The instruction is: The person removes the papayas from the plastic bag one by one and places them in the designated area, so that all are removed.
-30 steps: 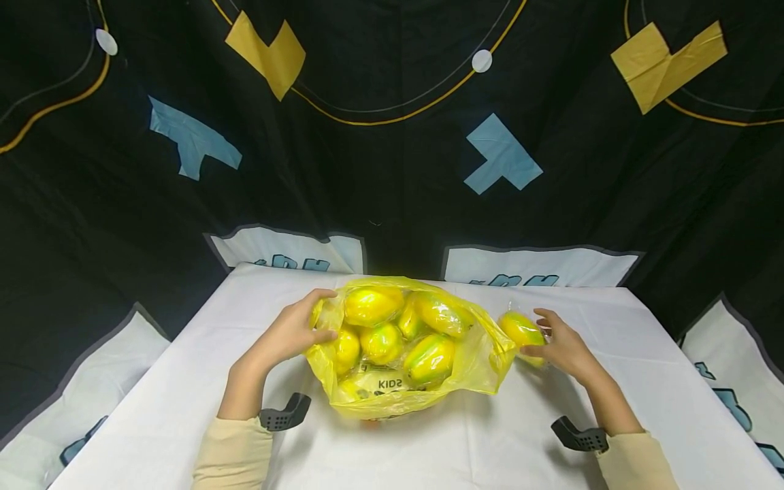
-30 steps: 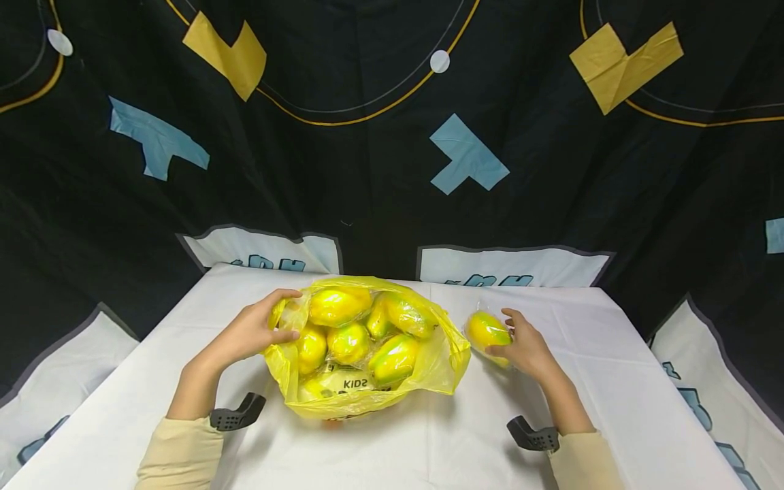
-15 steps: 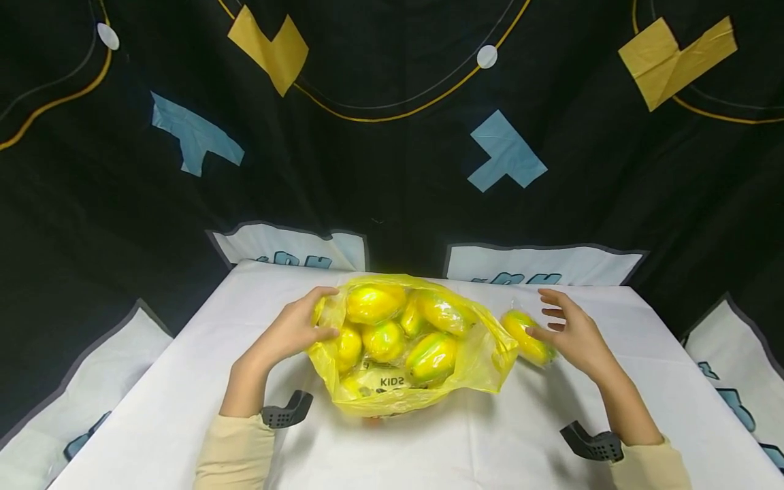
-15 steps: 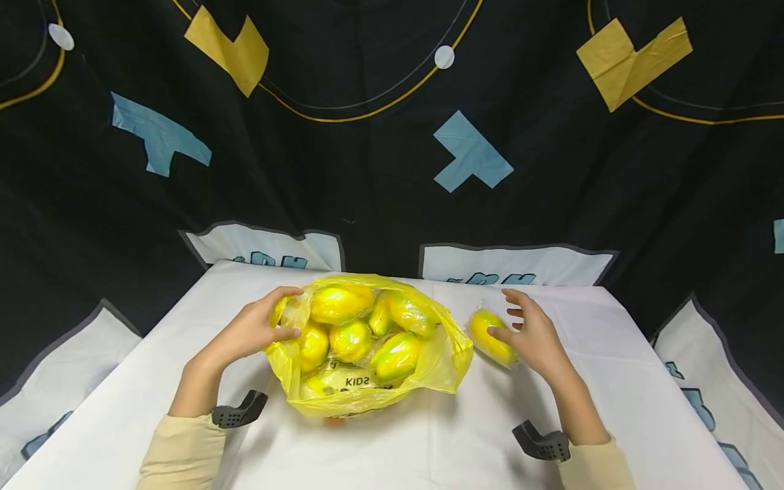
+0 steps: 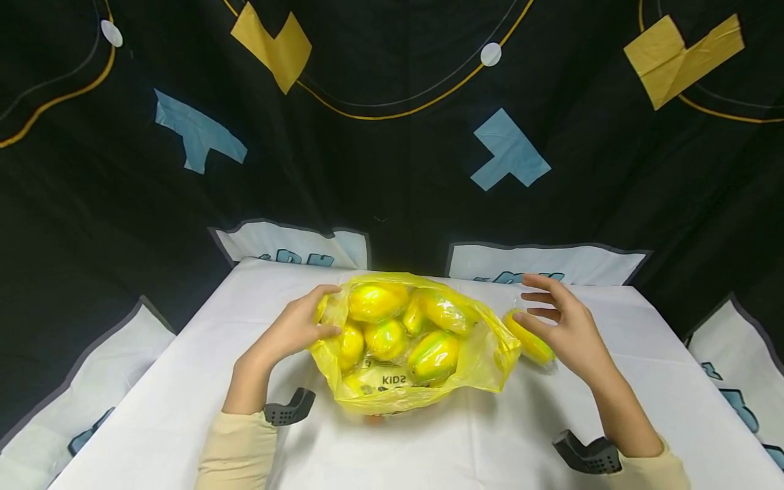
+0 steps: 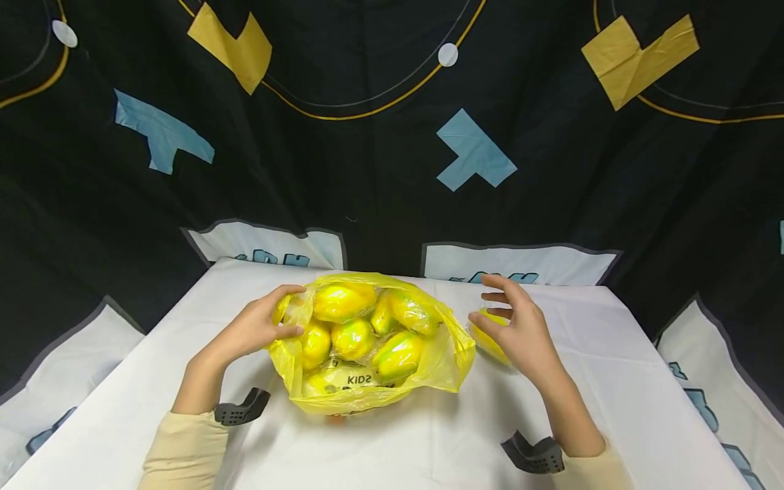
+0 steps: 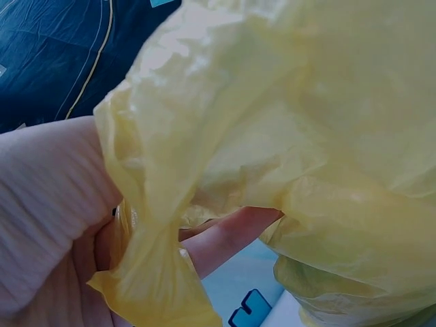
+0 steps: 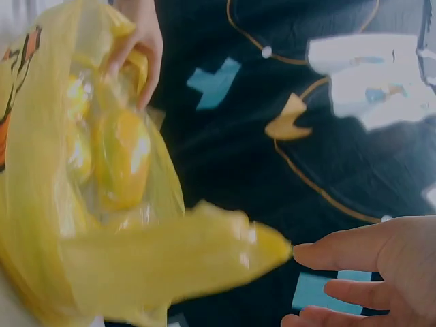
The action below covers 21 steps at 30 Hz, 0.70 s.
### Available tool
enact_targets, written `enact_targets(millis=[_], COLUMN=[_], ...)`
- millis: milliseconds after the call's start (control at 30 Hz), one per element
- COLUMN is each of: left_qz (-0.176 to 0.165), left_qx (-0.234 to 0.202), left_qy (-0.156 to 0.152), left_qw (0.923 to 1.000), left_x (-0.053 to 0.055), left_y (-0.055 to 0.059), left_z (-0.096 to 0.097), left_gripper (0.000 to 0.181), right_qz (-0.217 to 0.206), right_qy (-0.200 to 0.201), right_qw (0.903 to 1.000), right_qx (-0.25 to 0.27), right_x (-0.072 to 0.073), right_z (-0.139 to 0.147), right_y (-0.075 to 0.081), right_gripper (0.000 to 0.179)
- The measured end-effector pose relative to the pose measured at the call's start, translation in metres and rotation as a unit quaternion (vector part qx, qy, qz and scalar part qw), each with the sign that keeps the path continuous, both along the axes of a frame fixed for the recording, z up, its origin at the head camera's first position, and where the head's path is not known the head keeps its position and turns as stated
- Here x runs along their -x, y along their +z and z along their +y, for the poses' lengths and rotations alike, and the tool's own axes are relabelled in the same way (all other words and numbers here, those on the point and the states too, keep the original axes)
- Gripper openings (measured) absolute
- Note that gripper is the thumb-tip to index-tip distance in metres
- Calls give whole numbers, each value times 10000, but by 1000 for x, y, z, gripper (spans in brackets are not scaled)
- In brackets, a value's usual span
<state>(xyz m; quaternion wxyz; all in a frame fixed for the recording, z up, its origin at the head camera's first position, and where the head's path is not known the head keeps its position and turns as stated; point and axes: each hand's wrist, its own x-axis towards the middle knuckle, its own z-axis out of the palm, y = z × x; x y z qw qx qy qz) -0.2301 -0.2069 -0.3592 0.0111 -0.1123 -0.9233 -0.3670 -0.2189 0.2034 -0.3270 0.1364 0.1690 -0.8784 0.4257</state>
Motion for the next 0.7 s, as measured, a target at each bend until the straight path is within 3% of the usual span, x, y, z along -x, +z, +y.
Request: enact_targets(millis=[267, 700], left_qz=[19, 81], left_qx=[8, 36], left_qy=[-10, -25], left_qw=[10000, 10000], left_x=[-1, 0], left_y=[0, -1], left_z=[-1, 0], left_gripper=[71, 70], right_qz=[656, 540], right_qy=[302, 1280], right_qw=[9974, 9893], right_qx=[56, 453], right_x=[-9, -14], right_z=[-24, -60], right_y=[4, 4], right_gripper=[60, 58])
